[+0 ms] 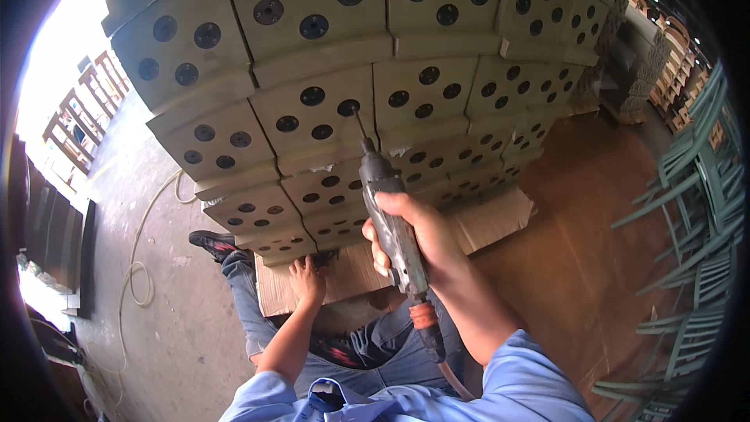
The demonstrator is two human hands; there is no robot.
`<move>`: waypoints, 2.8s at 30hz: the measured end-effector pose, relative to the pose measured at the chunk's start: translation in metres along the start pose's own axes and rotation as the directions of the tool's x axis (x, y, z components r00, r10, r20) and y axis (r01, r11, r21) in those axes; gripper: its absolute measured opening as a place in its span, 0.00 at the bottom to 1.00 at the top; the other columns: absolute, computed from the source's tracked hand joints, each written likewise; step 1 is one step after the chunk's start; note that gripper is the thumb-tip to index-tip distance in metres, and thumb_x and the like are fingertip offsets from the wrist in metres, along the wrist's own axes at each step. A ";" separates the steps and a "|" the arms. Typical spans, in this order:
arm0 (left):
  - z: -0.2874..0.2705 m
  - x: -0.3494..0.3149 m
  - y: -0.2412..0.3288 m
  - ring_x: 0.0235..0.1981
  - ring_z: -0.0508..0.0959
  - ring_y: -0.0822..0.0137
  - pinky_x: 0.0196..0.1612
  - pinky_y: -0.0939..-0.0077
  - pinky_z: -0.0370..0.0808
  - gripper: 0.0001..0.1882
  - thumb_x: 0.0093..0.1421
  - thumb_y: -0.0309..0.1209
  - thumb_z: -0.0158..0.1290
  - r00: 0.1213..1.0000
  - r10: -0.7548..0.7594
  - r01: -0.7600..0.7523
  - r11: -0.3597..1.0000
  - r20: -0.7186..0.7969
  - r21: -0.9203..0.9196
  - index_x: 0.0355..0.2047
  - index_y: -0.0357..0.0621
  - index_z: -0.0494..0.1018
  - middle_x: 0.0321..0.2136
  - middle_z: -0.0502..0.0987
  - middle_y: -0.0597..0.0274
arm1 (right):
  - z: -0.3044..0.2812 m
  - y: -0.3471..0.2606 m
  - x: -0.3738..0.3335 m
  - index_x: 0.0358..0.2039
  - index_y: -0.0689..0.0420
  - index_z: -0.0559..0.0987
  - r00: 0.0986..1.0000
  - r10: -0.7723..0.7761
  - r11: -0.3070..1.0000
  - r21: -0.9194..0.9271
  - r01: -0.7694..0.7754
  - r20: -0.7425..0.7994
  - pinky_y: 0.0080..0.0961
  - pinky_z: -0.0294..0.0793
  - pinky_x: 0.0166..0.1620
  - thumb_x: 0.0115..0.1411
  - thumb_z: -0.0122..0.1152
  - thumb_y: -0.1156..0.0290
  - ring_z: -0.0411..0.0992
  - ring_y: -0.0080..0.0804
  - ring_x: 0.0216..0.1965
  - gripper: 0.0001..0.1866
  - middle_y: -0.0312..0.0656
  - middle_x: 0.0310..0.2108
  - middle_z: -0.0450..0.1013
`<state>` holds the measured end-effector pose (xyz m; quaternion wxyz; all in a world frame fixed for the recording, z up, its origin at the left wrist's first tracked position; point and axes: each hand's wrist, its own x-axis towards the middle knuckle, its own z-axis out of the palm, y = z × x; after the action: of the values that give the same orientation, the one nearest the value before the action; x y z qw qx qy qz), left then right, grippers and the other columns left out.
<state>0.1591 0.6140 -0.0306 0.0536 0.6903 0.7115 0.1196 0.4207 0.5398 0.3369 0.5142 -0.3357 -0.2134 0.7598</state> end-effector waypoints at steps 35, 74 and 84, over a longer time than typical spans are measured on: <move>-0.007 0.013 -0.063 0.28 0.75 0.68 0.29 0.76 0.72 0.04 0.70 0.32 0.53 0.807 0.064 0.519 -0.552 0.587 -0.653 0.39 0.46 0.73 0.28 0.75 0.63 | -0.095 0.187 -0.043 0.59 0.56 0.63 0.968 0.245 0.919 -0.330 -0.216 0.049 0.24 0.77 0.22 0.59 0.66 0.69 0.72 0.26 0.18 0.31 0.40 0.28 0.70; -0.157 0.013 -0.029 0.20 0.60 0.79 0.24 0.82 0.56 0.09 0.66 0.30 0.60 0.810 0.441 0.447 -0.041 0.386 -0.893 0.34 0.41 0.70 0.20 0.64 0.74 | -0.078 0.181 -0.032 0.56 0.59 0.62 0.934 0.329 0.863 -0.446 -0.237 0.140 0.22 0.75 0.21 0.58 0.69 0.70 0.71 0.22 0.19 0.30 0.39 0.32 0.70; -0.181 0.016 -0.027 0.18 0.59 0.82 0.21 0.83 0.54 0.07 0.65 0.26 0.58 0.737 0.488 0.436 0.186 0.468 -0.880 0.34 0.39 0.70 0.20 0.64 0.75 | -0.077 0.178 -0.036 0.56 0.61 0.63 0.933 0.334 0.836 -0.500 -0.226 0.137 0.22 0.75 0.22 0.58 0.69 0.71 0.71 0.22 0.20 0.30 0.38 0.33 0.70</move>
<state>0.0886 0.6121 0.1391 0.7321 0.4917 0.3747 0.2860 0.3719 0.4373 0.1758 0.2717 -0.3937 -0.3967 0.7834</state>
